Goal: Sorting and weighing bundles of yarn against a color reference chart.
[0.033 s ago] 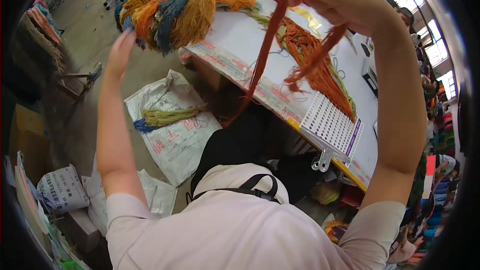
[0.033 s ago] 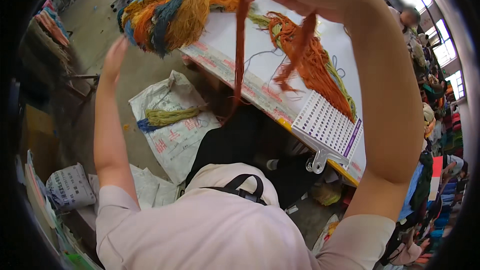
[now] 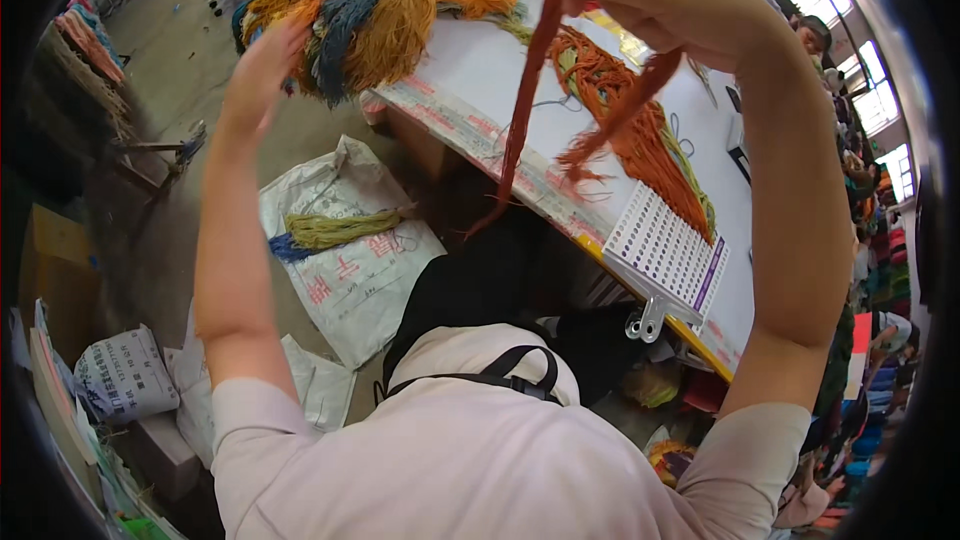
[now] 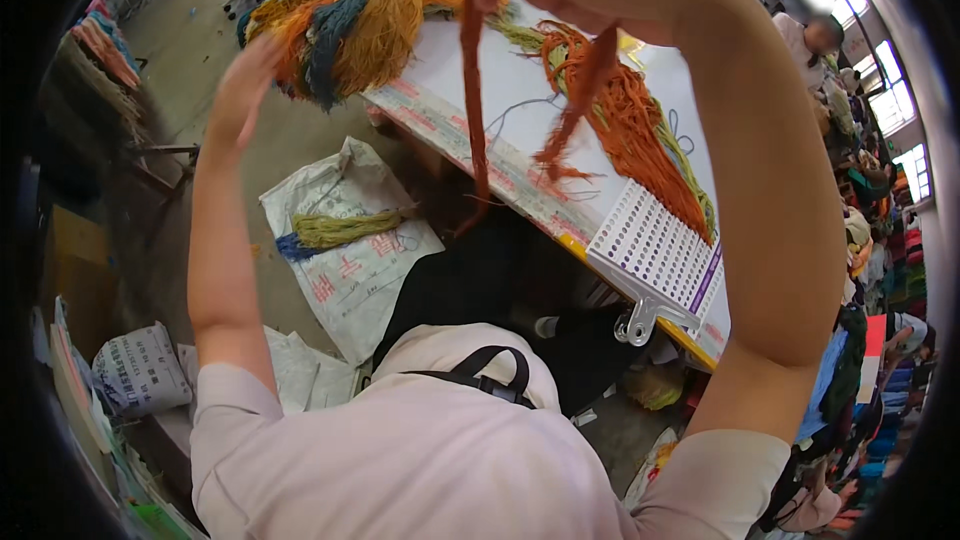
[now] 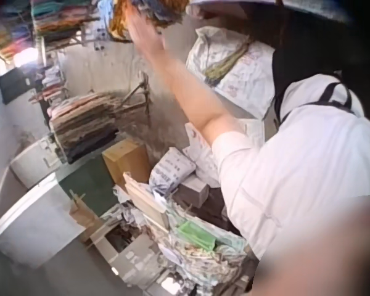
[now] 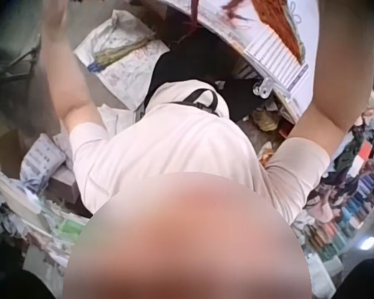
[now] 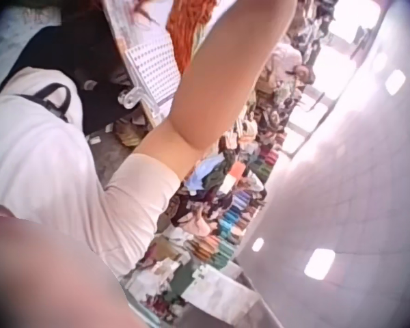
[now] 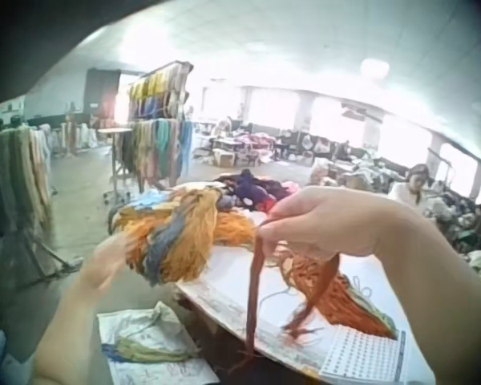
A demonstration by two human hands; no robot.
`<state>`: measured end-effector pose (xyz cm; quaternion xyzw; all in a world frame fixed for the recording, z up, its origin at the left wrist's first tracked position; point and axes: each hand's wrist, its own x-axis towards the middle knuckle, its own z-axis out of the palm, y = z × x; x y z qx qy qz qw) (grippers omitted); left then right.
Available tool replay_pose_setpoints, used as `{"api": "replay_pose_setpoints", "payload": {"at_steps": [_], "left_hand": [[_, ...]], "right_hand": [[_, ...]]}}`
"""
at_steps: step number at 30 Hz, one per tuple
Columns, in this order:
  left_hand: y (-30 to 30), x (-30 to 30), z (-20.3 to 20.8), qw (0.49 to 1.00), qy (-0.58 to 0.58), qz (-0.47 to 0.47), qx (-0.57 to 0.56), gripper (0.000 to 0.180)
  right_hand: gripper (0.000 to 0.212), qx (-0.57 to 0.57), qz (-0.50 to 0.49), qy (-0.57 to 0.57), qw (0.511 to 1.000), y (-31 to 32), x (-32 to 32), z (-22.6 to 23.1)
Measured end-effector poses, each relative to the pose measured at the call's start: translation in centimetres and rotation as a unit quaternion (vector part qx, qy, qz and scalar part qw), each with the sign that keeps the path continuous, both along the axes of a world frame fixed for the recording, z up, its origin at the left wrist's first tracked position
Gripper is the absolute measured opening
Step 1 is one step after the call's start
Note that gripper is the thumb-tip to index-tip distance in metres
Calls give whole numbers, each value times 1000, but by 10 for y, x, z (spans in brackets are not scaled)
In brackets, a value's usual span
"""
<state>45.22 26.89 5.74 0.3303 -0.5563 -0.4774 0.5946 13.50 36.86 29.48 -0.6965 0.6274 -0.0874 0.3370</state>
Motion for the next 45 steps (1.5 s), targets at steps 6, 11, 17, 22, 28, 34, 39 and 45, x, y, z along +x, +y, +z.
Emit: {"api": "replay_pose_setpoints", "payload": {"at_steps": [6,11,17,22,28,34,39,45], "left_hand": [[44,-138,120,849,58,-524,20,53],[44,-51,124,883,173,-431,70,17],[36,87,162,895,265,-360,0,23],[34,165,185,923,265,-279,-10,31],[46,164,180,982,92,-162,-22,18],[79,22,91,954,-98,-196,206,37],[102,-24,47,842,124,-473,229,50],[98,-52,44,975,135,-96,-145,59]], "right_hand": [[21,-62,80,-5,995,-15,9,-9],[28,-124,116,-171,971,-22,-85,-67],[27,70,-60,-313,945,9,-140,-191],[37,144,-89,-302,938,33,-140,-266],[24,151,-35,-149,977,23,-140,-274],[70,-186,174,-161,953,-13,-28,-227],[72,-101,271,-437,852,-22,92,-209],[14,22,137,-351,926,-7,85,-224]]}}
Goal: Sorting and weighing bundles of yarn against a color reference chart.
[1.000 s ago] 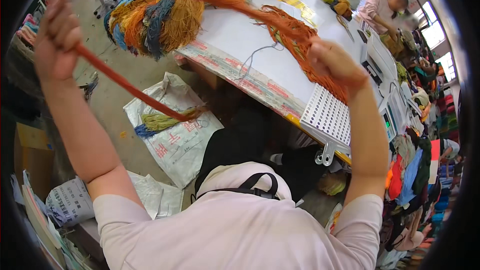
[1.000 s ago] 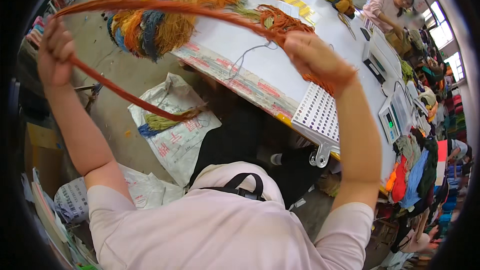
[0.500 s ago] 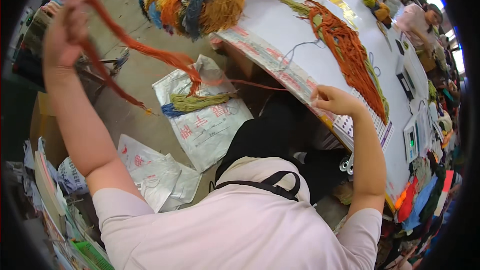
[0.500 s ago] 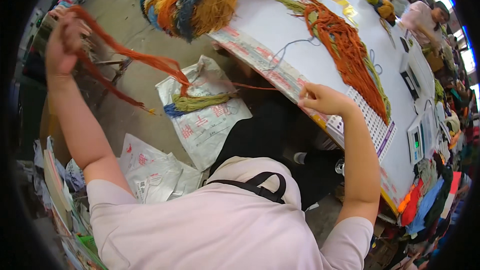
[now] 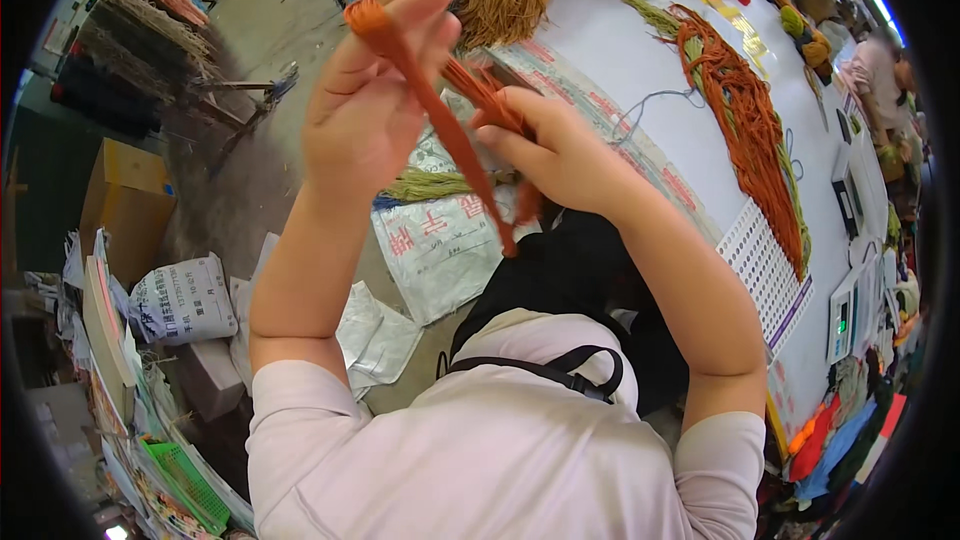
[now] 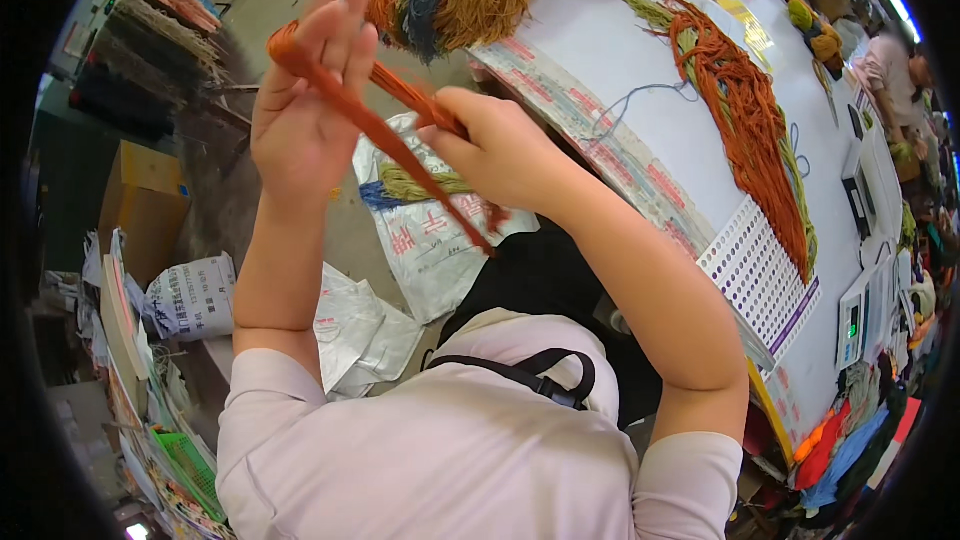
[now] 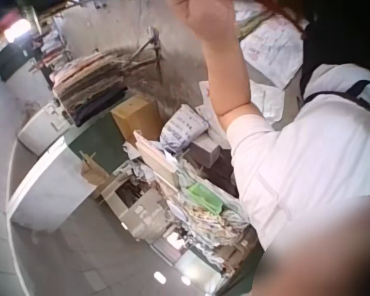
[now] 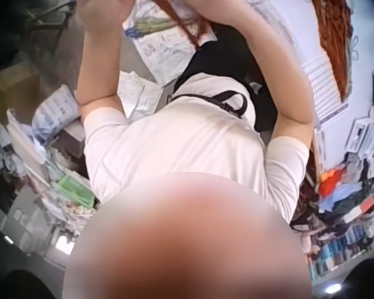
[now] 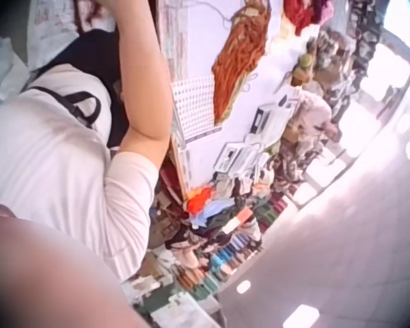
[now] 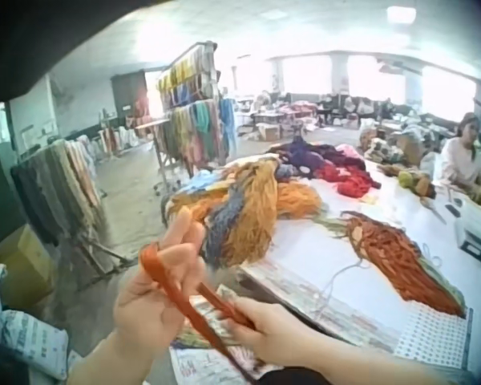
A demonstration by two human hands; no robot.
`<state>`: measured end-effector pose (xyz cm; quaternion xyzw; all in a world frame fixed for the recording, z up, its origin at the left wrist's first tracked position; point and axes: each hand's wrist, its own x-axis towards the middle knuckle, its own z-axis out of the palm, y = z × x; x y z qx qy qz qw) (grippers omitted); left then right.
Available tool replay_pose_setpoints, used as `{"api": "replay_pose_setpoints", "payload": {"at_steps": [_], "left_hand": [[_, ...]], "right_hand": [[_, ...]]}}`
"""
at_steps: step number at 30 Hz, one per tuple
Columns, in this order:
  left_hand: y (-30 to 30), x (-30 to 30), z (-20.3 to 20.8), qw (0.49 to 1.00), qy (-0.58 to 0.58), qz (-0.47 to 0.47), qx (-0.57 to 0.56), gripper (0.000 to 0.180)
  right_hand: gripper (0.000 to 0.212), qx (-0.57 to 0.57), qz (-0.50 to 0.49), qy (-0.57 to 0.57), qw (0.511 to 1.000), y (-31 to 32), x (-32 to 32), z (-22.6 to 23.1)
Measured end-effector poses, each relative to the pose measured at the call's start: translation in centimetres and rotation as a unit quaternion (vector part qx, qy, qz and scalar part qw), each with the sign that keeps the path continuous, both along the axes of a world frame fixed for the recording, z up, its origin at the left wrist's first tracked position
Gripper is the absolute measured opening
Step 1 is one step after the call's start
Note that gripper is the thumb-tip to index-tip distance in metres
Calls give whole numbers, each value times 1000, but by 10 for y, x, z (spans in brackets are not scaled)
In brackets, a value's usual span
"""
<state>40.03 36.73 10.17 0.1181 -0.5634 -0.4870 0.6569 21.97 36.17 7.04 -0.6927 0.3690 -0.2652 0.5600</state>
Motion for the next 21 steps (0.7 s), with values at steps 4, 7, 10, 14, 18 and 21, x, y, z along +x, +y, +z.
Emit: {"api": "replay_pose_setpoints", "payload": {"at_steps": [4,7,10,14,18,21], "left_hand": [[-18,18,-7,760,-510,280,-290,49],[-9,12,-13,755,-620,184,-112,46],[-11,8,-1,784,-522,-224,251,59],[-11,7,-17,792,-327,-369,361,38],[-20,27,-32,884,-368,-46,284,19],[-28,46,-38,959,-139,114,218,17]], "right_hand": [[16,-125,-40,66,989,7,-22,14],[18,-169,-57,103,979,7,-32,22],[17,-229,-50,126,964,0,-38,18],[16,-214,-55,112,969,-4,-40,1],[17,-186,-52,135,972,-12,-47,-32],[20,-176,-40,158,971,-14,-48,-76]]}}
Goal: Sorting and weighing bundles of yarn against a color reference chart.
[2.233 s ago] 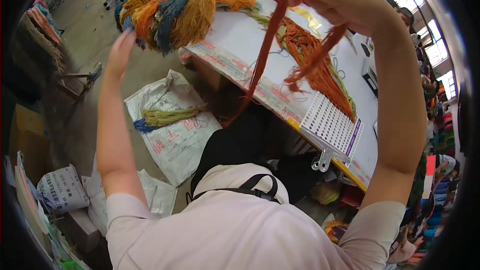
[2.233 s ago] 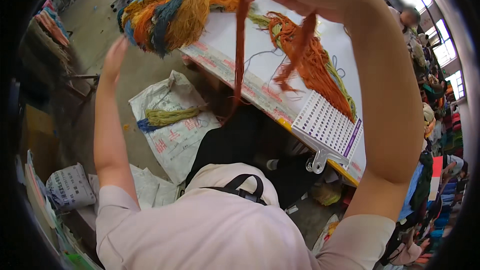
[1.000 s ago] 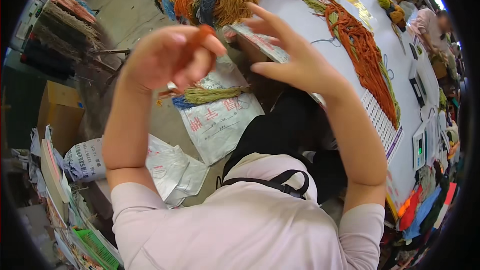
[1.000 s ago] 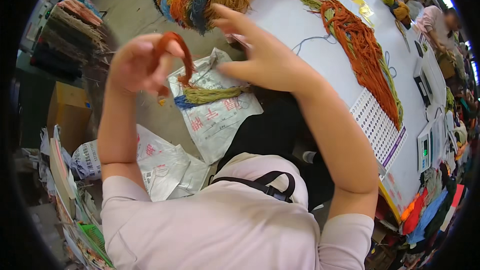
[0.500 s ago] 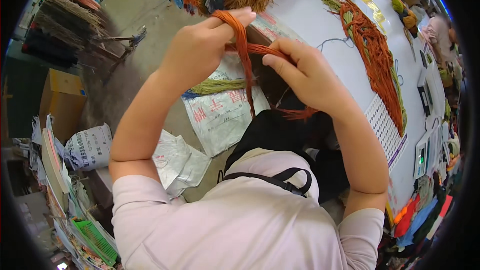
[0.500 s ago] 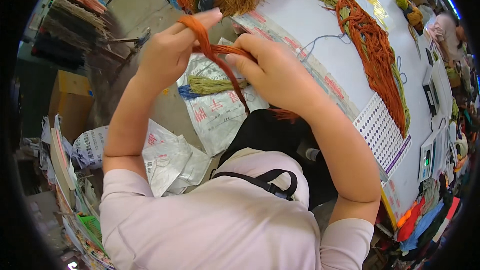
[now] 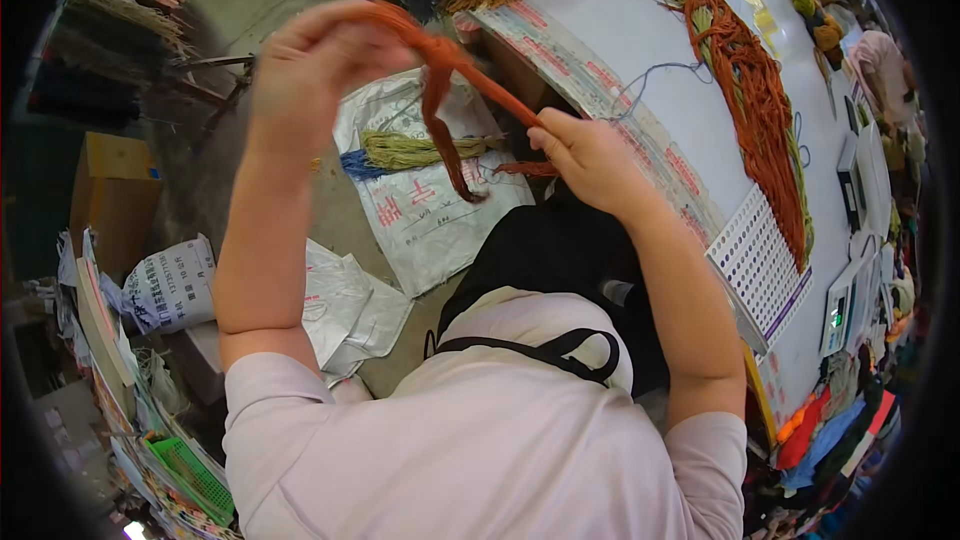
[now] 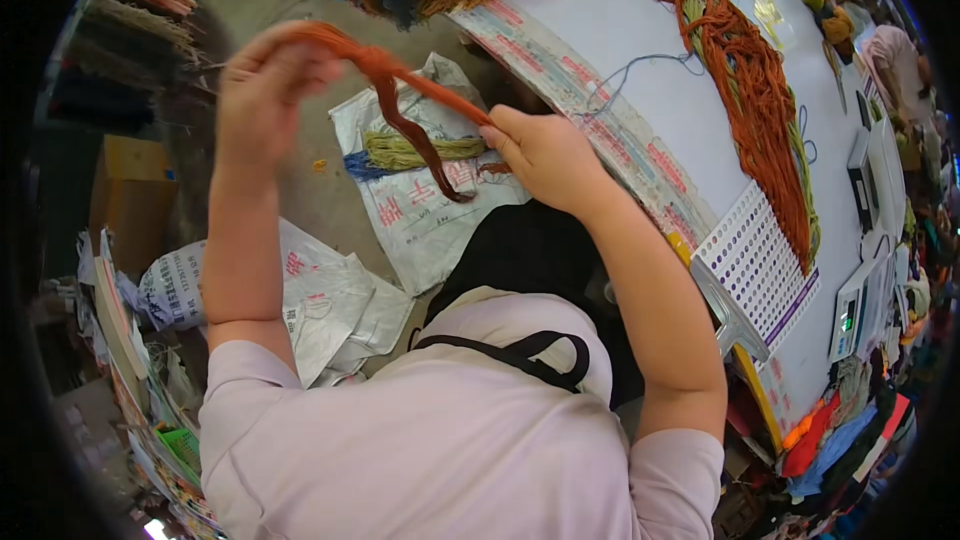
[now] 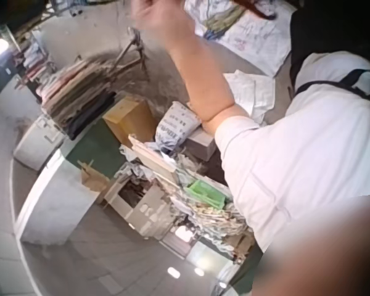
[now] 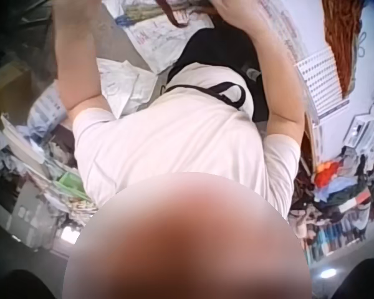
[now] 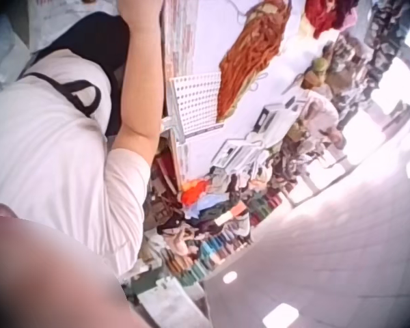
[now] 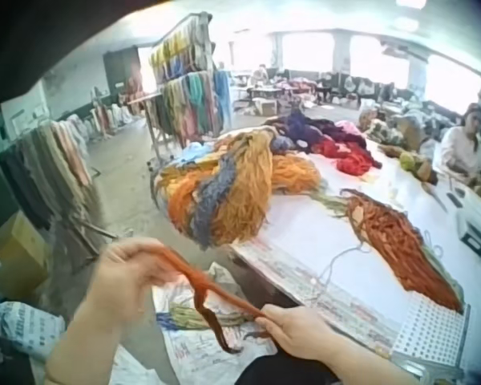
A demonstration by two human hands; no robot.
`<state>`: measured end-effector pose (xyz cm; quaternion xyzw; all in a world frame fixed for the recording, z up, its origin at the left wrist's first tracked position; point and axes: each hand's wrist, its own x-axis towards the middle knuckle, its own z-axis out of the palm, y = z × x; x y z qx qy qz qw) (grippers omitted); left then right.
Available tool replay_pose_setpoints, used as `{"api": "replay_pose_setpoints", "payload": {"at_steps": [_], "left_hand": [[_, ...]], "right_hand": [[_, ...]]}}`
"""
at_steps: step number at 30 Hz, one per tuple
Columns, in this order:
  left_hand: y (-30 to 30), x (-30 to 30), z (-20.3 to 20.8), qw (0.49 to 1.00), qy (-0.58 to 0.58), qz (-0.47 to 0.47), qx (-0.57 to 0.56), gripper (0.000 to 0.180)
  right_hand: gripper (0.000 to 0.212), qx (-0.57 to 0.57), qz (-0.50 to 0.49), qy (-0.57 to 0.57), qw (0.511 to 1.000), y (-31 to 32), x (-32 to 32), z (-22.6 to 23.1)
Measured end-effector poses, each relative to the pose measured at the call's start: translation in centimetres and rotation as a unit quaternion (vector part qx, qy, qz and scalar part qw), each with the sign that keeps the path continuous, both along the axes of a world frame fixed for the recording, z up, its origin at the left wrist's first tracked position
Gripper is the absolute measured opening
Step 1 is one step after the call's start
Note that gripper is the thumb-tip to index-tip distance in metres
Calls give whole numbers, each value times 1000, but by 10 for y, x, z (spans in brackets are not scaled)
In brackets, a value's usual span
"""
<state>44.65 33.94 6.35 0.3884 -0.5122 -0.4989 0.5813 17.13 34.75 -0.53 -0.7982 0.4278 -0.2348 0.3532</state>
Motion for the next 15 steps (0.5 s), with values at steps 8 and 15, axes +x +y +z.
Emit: {"api": "replay_pose_setpoints", "payload": {"at_steps": [8,15], "left_hand": [[-54,47,-44,984,-151,72,60,20],[-135,101,-95,940,-258,210,72,19]], "right_hand": [[48,-13,-1,32,999,-1,3,-54],[36,82,-143,-54,985,46,-74,-40]]}}
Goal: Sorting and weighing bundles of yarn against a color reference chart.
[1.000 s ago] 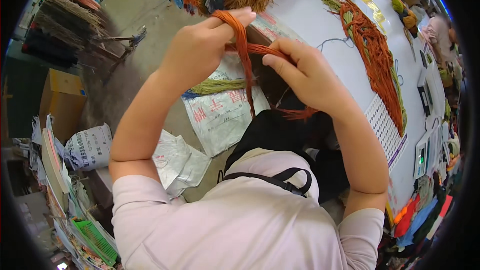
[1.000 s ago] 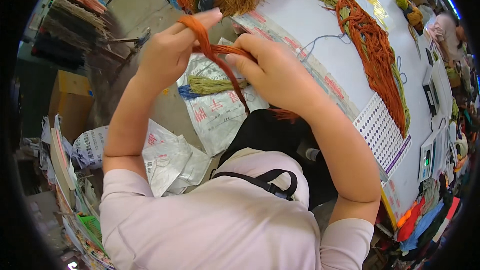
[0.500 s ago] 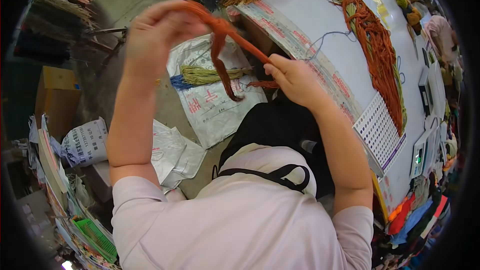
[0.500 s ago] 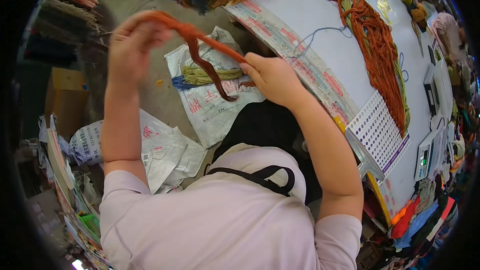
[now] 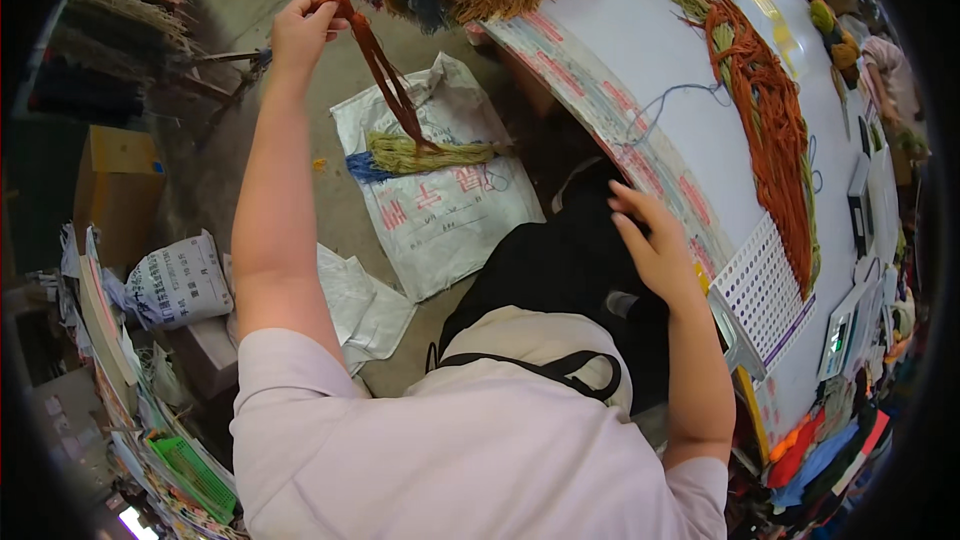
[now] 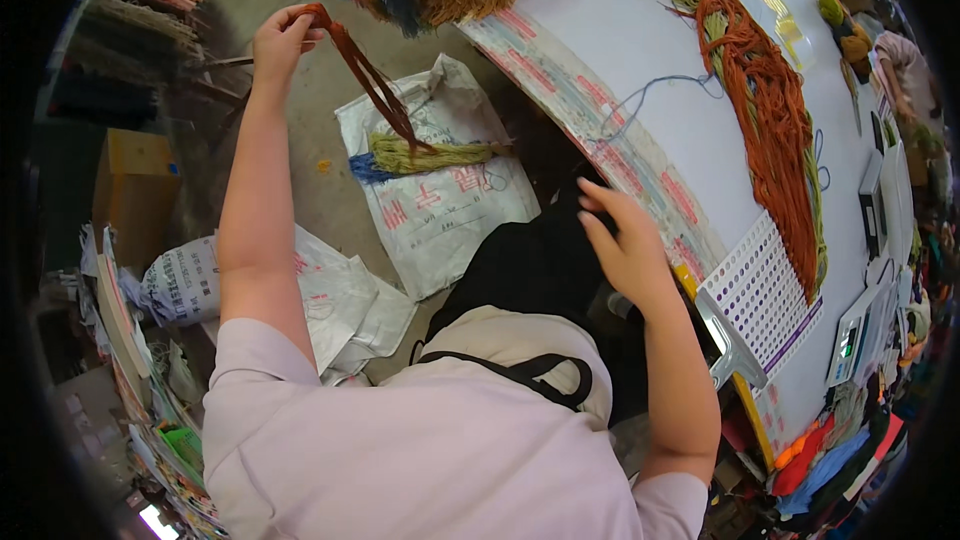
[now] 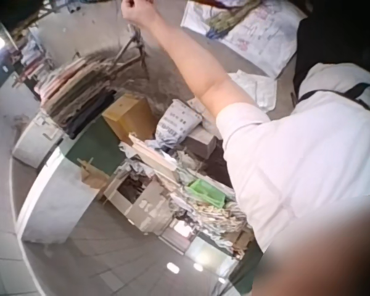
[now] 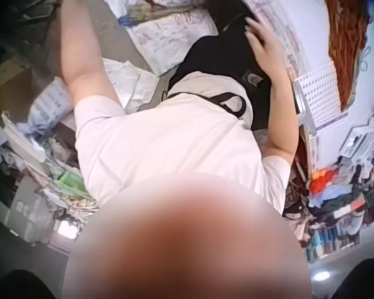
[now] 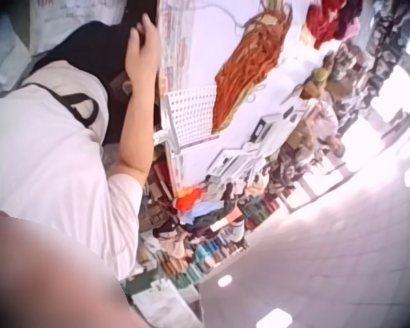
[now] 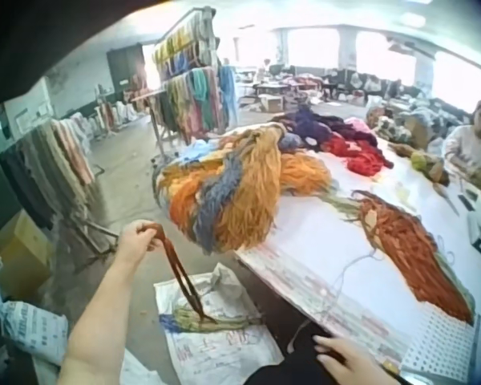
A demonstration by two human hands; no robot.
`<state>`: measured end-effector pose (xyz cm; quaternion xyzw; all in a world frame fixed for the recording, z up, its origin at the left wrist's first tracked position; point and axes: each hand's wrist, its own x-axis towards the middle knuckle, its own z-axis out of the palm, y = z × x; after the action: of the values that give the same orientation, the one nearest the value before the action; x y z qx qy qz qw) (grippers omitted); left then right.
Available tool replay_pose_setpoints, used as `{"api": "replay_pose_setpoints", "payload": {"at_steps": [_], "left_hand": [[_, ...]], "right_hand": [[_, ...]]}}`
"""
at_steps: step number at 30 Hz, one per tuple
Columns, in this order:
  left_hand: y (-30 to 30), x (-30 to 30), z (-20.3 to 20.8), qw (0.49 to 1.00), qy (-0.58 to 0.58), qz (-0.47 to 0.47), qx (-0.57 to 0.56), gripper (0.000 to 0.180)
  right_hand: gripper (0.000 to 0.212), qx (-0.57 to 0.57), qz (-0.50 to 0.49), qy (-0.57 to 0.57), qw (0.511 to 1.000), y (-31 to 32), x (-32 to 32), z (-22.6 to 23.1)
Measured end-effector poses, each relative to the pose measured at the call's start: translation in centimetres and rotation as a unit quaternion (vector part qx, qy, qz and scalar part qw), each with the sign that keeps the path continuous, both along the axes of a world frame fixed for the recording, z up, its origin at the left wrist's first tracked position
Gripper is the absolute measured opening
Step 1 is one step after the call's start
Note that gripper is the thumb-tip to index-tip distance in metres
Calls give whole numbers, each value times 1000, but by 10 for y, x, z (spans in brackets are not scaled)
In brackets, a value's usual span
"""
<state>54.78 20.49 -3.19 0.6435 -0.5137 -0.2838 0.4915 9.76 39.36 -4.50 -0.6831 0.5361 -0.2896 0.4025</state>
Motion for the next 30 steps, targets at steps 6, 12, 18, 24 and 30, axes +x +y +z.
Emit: {"api": "replay_pose_setpoints", "payload": {"at_steps": [6,12,18,24,30], "left_hand": [[-10,-19,-62,998,-58,-5,6,18],[15,-69,-241,982,-168,-24,87,14],[132,-176,-441,900,-221,-235,294,55],[266,-192,-502,782,297,-265,479,39],[191,-145,-398,887,178,-92,415,28]], "right_hand": [[30,67,-180,-28,981,52,-51,18],[27,77,-280,-12,957,81,-63,28],[29,119,-257,-2,959,90,-58,18],[30,114,-249,-47,961,77,-48,13],[24,37,-228,13,973,67,-55,12]]}}
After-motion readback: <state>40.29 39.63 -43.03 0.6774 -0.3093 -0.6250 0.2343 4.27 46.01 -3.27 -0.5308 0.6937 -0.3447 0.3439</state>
